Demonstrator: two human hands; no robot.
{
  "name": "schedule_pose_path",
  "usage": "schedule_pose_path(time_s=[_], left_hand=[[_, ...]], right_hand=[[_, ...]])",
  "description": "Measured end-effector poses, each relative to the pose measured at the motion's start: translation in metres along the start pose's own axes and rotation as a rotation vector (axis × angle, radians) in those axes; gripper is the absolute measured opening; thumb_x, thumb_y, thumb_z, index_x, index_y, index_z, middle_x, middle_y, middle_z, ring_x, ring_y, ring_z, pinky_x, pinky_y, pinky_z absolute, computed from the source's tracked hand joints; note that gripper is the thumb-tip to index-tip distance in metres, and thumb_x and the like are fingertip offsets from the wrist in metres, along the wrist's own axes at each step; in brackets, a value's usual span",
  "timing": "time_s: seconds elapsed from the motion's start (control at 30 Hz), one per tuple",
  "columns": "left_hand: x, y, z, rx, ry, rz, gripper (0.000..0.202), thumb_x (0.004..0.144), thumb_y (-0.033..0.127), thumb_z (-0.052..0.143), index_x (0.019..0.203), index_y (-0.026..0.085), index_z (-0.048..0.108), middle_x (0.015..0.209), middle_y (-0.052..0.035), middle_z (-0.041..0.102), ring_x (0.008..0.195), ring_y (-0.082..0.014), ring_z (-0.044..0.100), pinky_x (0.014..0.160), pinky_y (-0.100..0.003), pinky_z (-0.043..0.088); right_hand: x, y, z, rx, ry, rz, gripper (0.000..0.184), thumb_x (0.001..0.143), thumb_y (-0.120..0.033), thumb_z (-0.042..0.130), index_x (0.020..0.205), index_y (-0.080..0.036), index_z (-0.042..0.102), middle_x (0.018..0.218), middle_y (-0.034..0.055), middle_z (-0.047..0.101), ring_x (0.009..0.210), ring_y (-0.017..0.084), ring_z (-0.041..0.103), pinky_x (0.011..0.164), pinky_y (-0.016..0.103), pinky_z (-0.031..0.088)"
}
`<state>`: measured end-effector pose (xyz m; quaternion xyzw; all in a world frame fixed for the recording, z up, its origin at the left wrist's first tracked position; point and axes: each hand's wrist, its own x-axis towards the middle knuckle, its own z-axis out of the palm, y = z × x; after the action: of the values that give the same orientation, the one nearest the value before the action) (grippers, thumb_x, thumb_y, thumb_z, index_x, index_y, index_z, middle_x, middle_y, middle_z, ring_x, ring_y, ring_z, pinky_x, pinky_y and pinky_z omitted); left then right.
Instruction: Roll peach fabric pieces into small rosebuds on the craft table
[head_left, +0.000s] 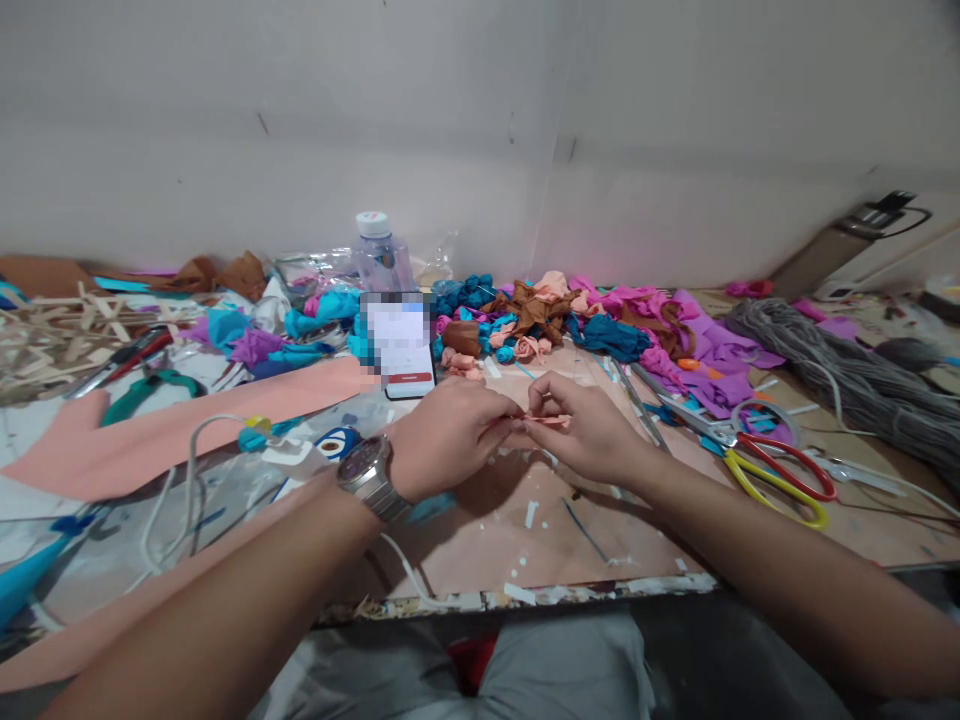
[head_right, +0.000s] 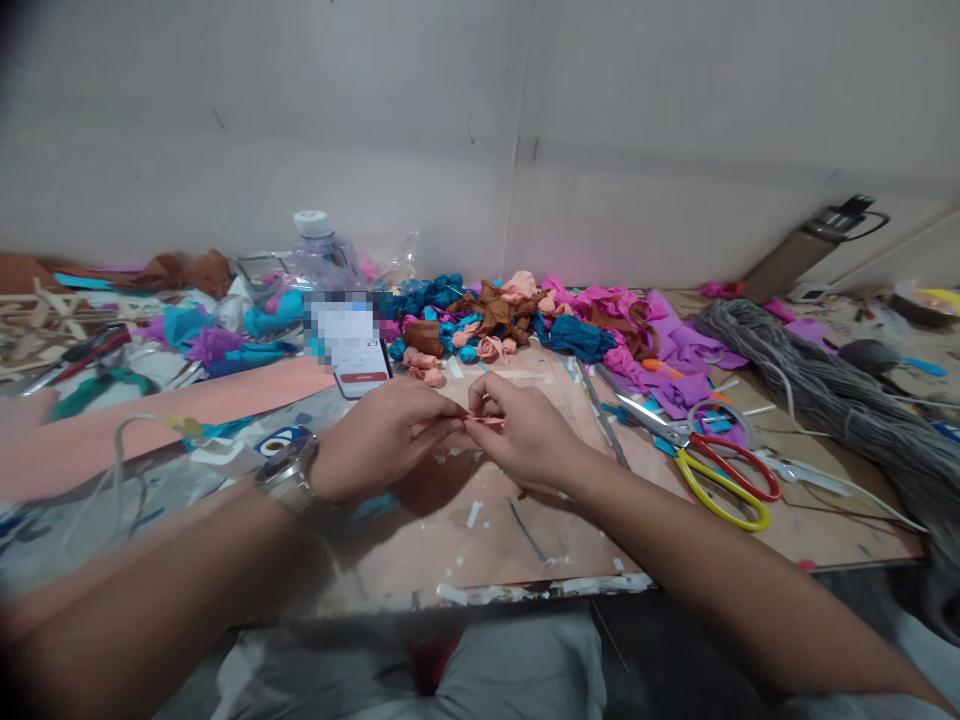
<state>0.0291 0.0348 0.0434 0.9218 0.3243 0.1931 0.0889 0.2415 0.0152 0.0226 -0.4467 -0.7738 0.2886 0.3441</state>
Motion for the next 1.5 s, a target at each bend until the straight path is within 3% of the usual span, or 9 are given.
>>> schedule_pose_path(time_s=[0.13,0.33,0.6,0.9,1.13,1.33,1.43,1.5], left_hand=[[0.0,-0.002,0.001,0.01,0.039,-0.014,0.026,0.099,0.024,0.052,0.083,0.018,0.071,0.076,-0.0031,0.069,0.074,-0.0171,0.061,0.066,-0.029,0.035],[0.0,-0.002,0.001,0.008,0.042,-0.012,0.023,0.099,0.025,0.052,0.09,0.019,0.073,0.081,-0.0033,0.071,0.078,-0.0184,0.062,0.07,-0.03,0.037],[0.001,-0.002,0.0,-0.003,0.045,-0.027,0.026,0.1,0.028,0.054,0.086,0.019,0.073,0.078,-0.0026,0.071,0.077,-0.0182,0.063,0.068,-0.03,0.038],[0.0,-0.005,-0.013,0.02,0.051,-0.205,0.024,0.098,0.032,0.056,0.087,0.02,0.074,0.085,-0.0029,0.076,0.08,-0.0201,0.067,0.065,-0.028,0.039],[-0.002,-0.014,-0.025,0.121,0.05,-0.311,0.025,0.098,0.031,0.052,0.098,0.022,0.075,0.097,-0.0042,0.078,0.086,-0.0248,0.071,0.066,-0.03,0.041],[-0.003,-0.022,-0.03,0.305,0.055,-0.403,0.027,0.097,0.028,0.048,0.091,0.019,0.073,0.089,-0.0092,0.077,0.083,-0.0291,0.07,0.062,-0.032,0.04],[-0.004,-0.023,-0.029,0.305,0.119,-0.397,0.028,0.098,0.024,0.045,0.093,0.018,0.072,0.09,-0.0104,0.076,0.085,-0.0278,0.069,0.068,-0.033,0.044],[-0.004,-0.02,-0.026,0.242,0.161,-0.312,0.029,0.1,0.024,0.043,0.1,0.017,0.072,0.097,-0.0103,0.075,0.091,-0.0262,0.069,0.077,-0.034,0.046]], right_hand=[[0.001,-0.002,-0.001,-0.043,0.012,-0.012,0.006,0.088,-0.022,0.066,0.093,-0.021,0.063,0.084,-0.0004,0.07,0.076,0.015,0.067,0.068,0.024,0.051],[0.003,-0.003,-0.001,-0.064,0.015,-0.03,0.009,0.088,-0.02,0.063,0.089,-0.019,0.072,0.085,0.0024,0.074,0.077,0.015,0.068,0.069,0.025,0.05],[0.002,-0.004,-0.002,-0.07,0.025,-0.037,0.009,0.087,-0.019,0.062,0.086,-0.019,0.071,0.082,0.0012,0.073,0.073,0.015,0.065,0.066,0.025,0.048],[0.005,-0.004,-0.005,-0.005,0.09,0.017,0.006,0.083,-0.018,0.063,0.079,-0.018,0.068,0.075,0.0005,0.069,0.07,0.014,0.063,0.064,0.023,0.048],[0.01,-0.002,-0.008,0.029,0.15,0.064,0.006,0.08,-0.019,0.065,0.075,-0.017,0.066,0.073,0.0013,0.068,0.068,0.014,0.062,0.063,0.024,0.049],[0.012,-0.002,-0.01,0.042,0.173,0.084,0.006,0.078,-0.02,0.064,0.073,-0.017,0.065,0.071,0.0016,0.068,0.066,0.014,0.061,0.061,0.024,0.048],[0.012,-0.002,-0.009,0.051,0.173,0.084,0.006,0.078,-0.019,0.063,0.073,-0.017,0.065,0.071,0.0014,0.067,0.066,0.014,0.061,0.062,0.024,0.048],[0.011,-0.002,-0.008,0.076,0.159,0.079,0.006,0.078,-0.019,0.063,0.073,-0.017,0.065,0.072,0.0011,0.066,0.066,0.013,0.06,0.062,0.024,0.048]])
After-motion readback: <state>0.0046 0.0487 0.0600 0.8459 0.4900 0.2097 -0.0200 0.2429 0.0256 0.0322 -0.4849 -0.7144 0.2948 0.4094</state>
